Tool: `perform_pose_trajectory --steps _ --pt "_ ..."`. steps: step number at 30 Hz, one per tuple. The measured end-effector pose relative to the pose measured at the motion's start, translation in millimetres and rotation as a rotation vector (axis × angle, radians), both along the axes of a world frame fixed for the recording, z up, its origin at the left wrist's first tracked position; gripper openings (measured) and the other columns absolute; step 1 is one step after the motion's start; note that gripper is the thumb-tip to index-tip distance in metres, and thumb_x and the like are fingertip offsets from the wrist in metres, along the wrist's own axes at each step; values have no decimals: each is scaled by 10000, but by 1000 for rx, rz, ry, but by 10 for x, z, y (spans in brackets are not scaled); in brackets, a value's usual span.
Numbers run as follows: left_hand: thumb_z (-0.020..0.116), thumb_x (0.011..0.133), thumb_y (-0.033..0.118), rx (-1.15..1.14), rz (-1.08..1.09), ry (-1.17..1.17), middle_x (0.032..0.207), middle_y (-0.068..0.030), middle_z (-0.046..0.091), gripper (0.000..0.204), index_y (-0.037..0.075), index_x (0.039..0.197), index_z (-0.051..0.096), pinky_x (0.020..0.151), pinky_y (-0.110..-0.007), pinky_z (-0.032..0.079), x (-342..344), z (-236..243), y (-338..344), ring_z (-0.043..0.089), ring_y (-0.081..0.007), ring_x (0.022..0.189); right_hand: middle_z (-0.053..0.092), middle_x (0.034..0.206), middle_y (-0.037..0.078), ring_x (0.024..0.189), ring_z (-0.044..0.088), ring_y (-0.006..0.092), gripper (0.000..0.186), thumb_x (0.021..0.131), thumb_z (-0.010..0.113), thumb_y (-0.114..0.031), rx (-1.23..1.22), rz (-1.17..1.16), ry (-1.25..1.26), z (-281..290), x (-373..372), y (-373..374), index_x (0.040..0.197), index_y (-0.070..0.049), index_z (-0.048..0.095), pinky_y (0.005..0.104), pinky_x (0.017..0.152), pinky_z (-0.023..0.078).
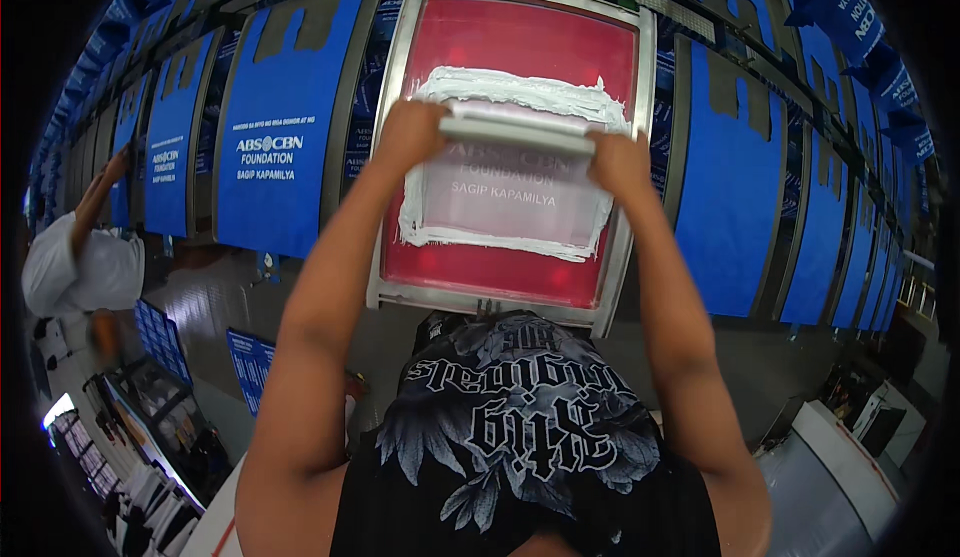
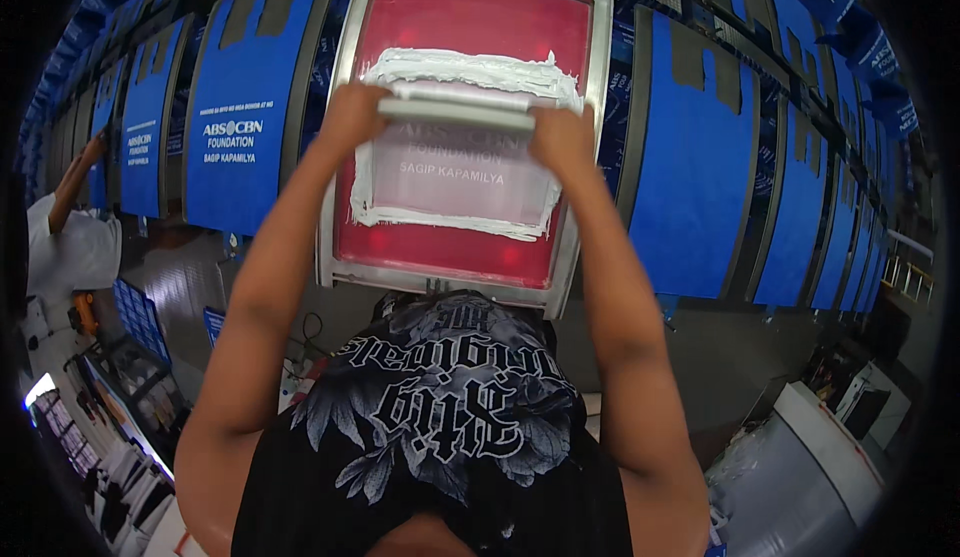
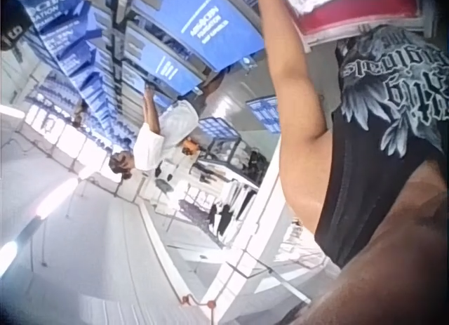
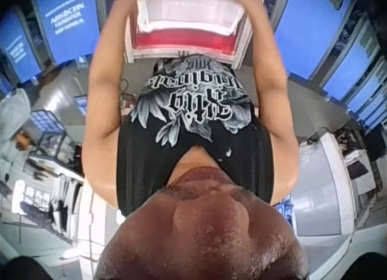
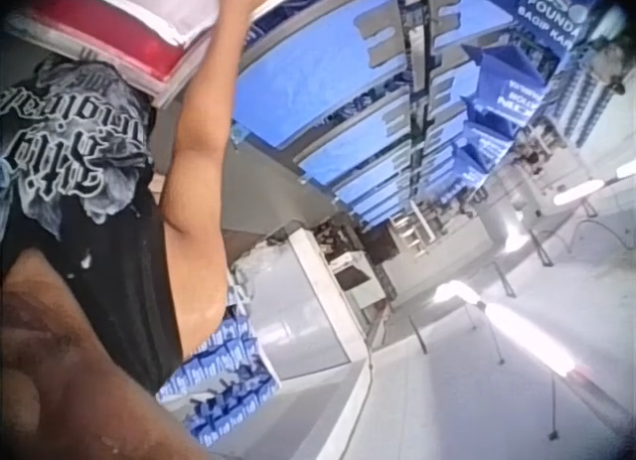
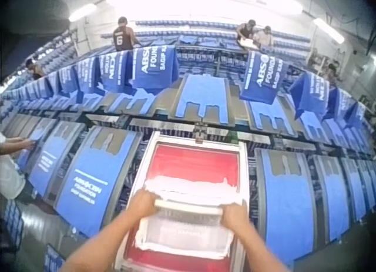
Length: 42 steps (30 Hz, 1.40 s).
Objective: Performing screen printing on multiple garments using a manual printing frame and white ink.
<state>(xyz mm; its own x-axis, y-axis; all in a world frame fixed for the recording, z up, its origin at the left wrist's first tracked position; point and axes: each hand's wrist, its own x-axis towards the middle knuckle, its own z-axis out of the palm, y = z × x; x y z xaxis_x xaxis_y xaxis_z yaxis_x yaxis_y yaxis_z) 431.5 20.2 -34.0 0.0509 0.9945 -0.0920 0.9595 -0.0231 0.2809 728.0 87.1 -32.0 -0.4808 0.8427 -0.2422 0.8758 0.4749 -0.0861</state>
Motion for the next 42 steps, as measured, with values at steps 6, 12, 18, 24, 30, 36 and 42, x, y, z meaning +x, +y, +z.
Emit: perform_pose_trajectory --steps 6,12,18,24,30,36,42 --pt "749 683 360 219 70 41 921 -157 654 430 69 987 662 755 -400 479 -187 263 424 618 -327 829 663 972 123 931 624 305 414 645 574 -114 -149 99 32 427 -210 832 1047 -148 665 388 794 502" --pt "611 844 286 -37 311 -316 966 -168 633 308 36 1023 631 756 -402 469 139 615 -968 599 -341 848 651 959 191 872 636 328 439 636 556 -83 -199 95 76 420 -213 1244 1063 -110 653 387 767 514" --pt "564 878 474 -1003 467 -1149 745 -39 600 492 -14 905 624 641 -254 453 1006 -520 -2719 550 -103 700 626 1075 189 995 602 343 542 616 615 -128 -343 165 102 262 -326 1232 1155 -72 606 381 890 472" --pt "548 918 364 -727 273 -1286 629 14 520 389 8 777 622 556 -234 379 1239 -659 -2838 445 -70 606 625 1088 161 1045 580 317 515 643 543 -87 -82 184 73 352 -778 871 1151 -127 614 390 888 463" --pt "529 933 338 -735 311 -1421 649 18 562 364 20 789 632 549 -202 407 1270 -303 -2727 485 -55 578 643 1031 164 989 600 312 526 620 541 -26 -147 99 70 686 -605 -135 1134 -110 616 386 856 471" --pt "530 928 350 -781 378 -1408 612 16 543 368 26 787 632 517 -206 411 1286 -287 -2709 482 -66 535 592 872 89 856 553 287 397 620 560 41 70 174 322 547 -123 -2050 999 -74 596 414 753 416" --pt "549 904 393 -722 479 -998 559 -10 546 415 24 731 633 490 -260 406 1348 -577 -2737 502 -97 511 620 898 83 894 578 271 366 670 668 -116 81 180 197 563 -37 -1671 1021 -78 570 430 802 416"
